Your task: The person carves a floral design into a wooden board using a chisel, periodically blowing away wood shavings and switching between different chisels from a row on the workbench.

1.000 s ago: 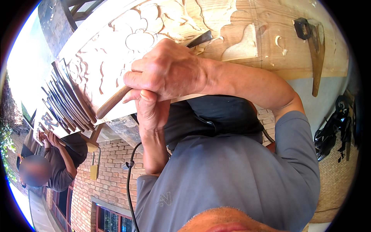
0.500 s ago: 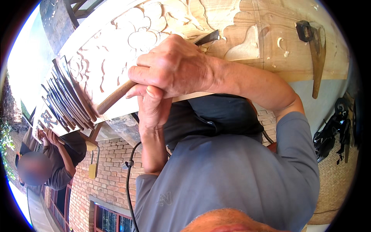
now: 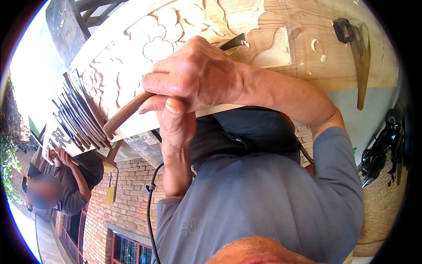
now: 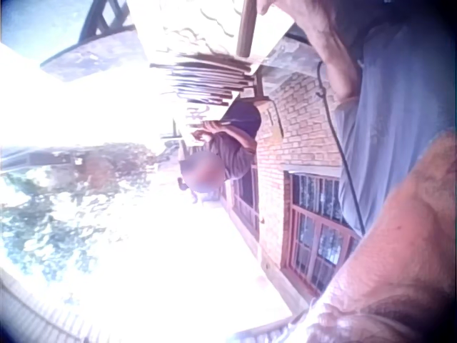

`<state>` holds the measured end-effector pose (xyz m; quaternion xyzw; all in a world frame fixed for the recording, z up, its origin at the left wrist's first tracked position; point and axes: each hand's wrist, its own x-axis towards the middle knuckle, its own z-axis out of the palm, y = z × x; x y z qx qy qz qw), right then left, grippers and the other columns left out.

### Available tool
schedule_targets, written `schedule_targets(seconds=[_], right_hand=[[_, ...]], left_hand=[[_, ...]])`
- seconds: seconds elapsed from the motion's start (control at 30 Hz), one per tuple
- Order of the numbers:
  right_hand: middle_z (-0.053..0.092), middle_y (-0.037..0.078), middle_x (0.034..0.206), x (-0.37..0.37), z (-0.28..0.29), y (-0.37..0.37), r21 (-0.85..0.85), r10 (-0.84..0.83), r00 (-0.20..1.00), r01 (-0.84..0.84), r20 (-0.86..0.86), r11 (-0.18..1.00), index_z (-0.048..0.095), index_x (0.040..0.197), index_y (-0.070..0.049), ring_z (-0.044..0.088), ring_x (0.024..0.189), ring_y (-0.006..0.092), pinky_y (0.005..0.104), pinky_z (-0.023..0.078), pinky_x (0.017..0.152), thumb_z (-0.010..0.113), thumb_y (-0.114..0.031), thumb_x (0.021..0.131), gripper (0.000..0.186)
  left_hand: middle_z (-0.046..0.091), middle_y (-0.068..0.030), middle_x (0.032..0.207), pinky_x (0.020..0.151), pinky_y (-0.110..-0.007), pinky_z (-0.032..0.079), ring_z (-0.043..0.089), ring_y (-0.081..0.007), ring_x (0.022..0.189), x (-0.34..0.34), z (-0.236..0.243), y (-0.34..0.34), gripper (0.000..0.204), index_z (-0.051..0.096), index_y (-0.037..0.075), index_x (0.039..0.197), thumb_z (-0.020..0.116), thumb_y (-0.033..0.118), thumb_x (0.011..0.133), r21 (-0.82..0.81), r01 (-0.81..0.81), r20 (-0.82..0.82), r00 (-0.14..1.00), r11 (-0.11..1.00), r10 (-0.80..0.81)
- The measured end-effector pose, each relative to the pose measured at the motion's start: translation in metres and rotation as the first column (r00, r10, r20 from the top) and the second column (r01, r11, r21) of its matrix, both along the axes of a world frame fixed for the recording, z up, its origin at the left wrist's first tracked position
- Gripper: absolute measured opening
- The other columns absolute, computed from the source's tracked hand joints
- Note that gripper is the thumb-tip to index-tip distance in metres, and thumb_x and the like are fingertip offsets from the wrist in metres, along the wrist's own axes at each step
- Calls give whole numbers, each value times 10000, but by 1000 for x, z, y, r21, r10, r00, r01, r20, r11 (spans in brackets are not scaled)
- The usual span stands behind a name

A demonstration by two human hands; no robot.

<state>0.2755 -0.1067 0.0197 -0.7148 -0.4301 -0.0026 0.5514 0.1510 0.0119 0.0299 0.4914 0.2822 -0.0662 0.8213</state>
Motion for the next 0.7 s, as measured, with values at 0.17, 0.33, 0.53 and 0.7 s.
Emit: schedule_targets(seconds=[0.17,0.33,0.53,0.7], right_hand=[[581,18,658,-5,0,0,47,-21,998,19,54,999,643,827,-89,657,557,221,345,515,474,866,-347,865,343],[460,-12,621,-37,45,-25,-158,-119,948,171,297,973,625,838,-29,554,493,110,264,491,432,611,-531,1018,534],[617,38,675,-34,47,-112,-400,-343,919,394,194,828,729,935,-49,605,513,147,338,488,489,924,-281,855,314],[643,23,644,-37,30,-180,-594,-667,667,697,332,402,755,962,-62,596,510,134,311,437,480,897,-215,906,217]], left_hand=[[511,0,1539,1250,-475,394,461,-198,1472,-23,-8,6,899,486,218,1524,765,748,854,-180,-65,136,987,982,90],[597,-93,1434,1113,-408,483,560,-171,1320,-47,0,-12,887,484,54,1522,797,620,915,217,-96,177,983,971,57],[797,-176,1090,872,-379,614,779,-295,983,-21,18,-26,582,769,-26,1187,987,317,770,773,51,252,890,632,-379],[553,-273,1557,1241,-608,375,509,-461,1481,11,4,-56,861,557,-11,1517,860,482,879,973,52,90,813,225,-575]])
